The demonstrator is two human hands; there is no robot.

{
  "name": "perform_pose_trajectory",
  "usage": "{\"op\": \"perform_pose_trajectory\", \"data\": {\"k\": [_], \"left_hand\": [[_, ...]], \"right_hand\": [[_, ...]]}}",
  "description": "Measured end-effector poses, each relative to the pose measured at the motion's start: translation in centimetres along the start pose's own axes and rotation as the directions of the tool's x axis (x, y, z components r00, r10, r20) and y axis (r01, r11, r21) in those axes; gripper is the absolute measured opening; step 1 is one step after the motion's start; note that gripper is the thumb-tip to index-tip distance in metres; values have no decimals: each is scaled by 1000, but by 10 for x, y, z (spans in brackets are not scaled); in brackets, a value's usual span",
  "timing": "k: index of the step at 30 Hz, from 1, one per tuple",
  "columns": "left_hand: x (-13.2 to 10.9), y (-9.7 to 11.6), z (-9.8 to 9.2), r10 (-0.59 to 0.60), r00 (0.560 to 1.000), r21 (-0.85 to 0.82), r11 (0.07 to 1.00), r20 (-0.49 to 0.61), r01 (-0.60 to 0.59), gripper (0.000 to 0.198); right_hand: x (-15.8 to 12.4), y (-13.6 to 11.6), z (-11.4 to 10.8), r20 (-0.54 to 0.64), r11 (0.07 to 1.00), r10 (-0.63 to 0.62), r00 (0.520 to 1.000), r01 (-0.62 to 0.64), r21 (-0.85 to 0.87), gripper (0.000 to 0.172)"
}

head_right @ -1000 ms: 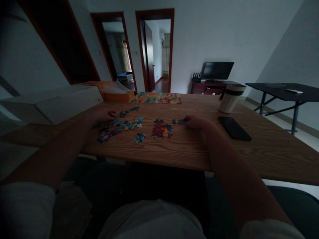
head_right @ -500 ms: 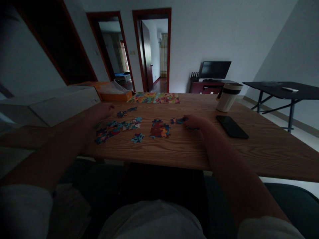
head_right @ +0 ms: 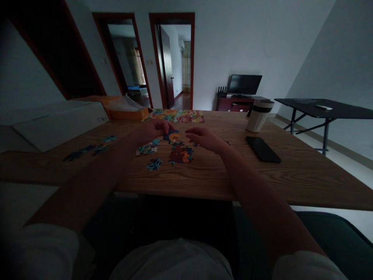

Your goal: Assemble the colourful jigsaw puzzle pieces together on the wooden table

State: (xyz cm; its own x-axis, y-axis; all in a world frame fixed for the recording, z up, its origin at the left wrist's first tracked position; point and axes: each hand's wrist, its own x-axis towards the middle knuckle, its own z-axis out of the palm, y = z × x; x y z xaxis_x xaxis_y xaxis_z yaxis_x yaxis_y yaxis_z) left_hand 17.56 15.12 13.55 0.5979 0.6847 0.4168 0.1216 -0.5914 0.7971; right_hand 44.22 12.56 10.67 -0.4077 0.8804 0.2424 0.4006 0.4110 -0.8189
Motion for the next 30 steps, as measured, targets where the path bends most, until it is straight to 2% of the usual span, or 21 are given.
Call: {"op": "perform_pose_trajectory", "data": {"k": [3, 6, 8, 12, 14, 16, 18, 21, 25, 28, 30], "left_hand": [[-2, -15, 14, -40, 999, 105, 994, -19, 42, 8], [-7, -27, 22, -70, 998, 241, 968, 7, 66, 9], [-9, -31, 26, -60, 998, 235, 970, 6, 56, 16], [-10, -32, 30, -56, 997, 50, 997, -55, 59, 57], [-10, -33, 32, -85, 995, 8, 996, -52, 86, 66], [-11, -34, 35, -117, 993, 47, 992, -19, 118, 68], [-13, -34, 39, -155, 987, 152, 977, 37, 148, 69], [-17, -29, 46, -200, 975, 333, 930, 101, 157, 66], [-19, -21, 49, -183, 975, 430, 896, 123, 114, 57], [-18, -18, 48, -166, 979, 465, 880, 117, 93, 52], [-18, -18, 47, -165, 978, 478, 874, 127, 86, 51]], "right_hand": [[0, -9, 20, 105, 986, -53, 993, 36, 160, 24], [2, -5, 31, 124, 979, -44, 991, 18, 202, 16], [3, 0, 33, 100, 973, -15, 995, -8, 233, 15], [4, 4, 27, 5, 963, 20, 1000, -21, 269, 20], [4, 4, 23, -57, 965, 39, 998, -23, 260, 25], [4, 6, 18, -106, 969, 47, 993, -20, 245, 25], [4, 10, 16, -136, 980, 32, 990, -4, 197, 21], [5, 18, 14, -141, 999, -49, 989, 46, -25, 16], [4, 25, 16, -52, 933, -147, 988, 121, -338, 11], [2, 26, 15, 7, 916, -139, 990, 131, -380, 7], [2, 27, 13, 19, 920, -135, 991, 132, -369, 15]]}}
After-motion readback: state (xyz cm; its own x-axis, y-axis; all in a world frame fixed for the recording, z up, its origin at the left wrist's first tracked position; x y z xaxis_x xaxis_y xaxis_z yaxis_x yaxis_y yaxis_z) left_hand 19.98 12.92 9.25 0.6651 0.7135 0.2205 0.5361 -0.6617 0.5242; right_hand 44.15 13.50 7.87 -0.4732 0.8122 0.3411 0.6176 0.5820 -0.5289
